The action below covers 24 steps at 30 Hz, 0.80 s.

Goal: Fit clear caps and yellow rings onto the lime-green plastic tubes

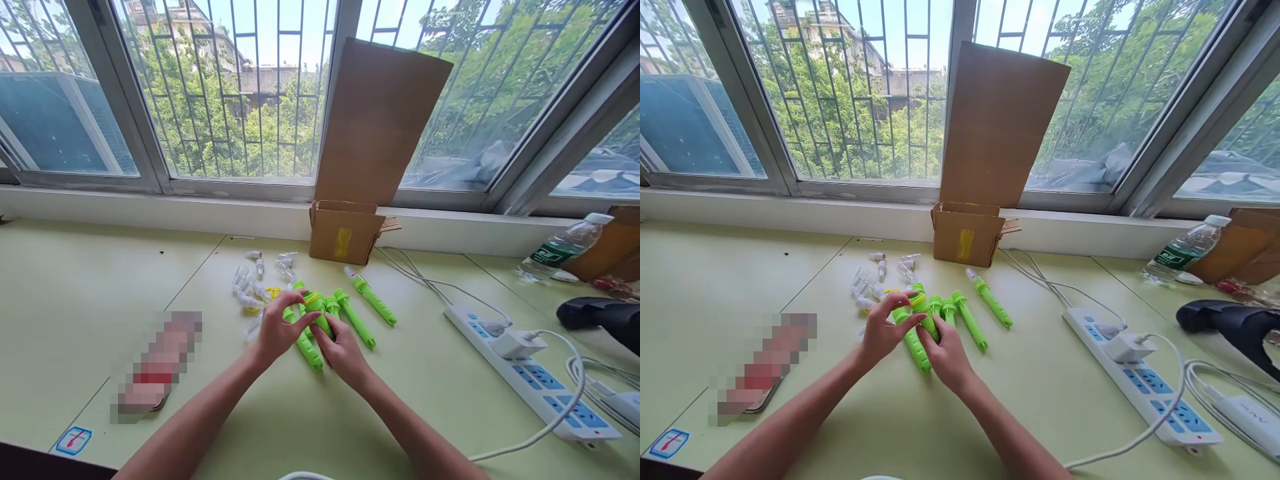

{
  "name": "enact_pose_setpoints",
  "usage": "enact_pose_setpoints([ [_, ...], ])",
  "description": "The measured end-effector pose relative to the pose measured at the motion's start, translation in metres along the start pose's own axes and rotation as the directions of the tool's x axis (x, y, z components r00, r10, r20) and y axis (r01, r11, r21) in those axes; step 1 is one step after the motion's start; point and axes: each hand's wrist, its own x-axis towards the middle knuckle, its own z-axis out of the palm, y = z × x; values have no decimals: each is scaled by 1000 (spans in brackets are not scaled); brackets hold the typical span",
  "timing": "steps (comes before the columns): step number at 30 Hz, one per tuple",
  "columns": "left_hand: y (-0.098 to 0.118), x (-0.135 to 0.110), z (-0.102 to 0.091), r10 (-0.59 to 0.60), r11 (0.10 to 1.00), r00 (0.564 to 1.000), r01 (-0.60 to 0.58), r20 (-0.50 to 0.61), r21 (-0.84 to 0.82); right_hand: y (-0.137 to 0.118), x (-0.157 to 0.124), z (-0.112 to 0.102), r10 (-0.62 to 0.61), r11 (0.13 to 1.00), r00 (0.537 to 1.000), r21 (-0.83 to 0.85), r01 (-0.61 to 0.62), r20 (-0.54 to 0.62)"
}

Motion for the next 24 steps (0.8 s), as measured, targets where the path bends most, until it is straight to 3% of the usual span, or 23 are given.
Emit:
enact_pose_setpoints([
  [10,0,0,3,-48,999,999,48,12,-21,1,0,-1,49,997,999,57,-49,12],
  [24,2,0,4,-85,995,996,85,-10,-50,-5,-2,0,112,965,986,224,-137,121],
])
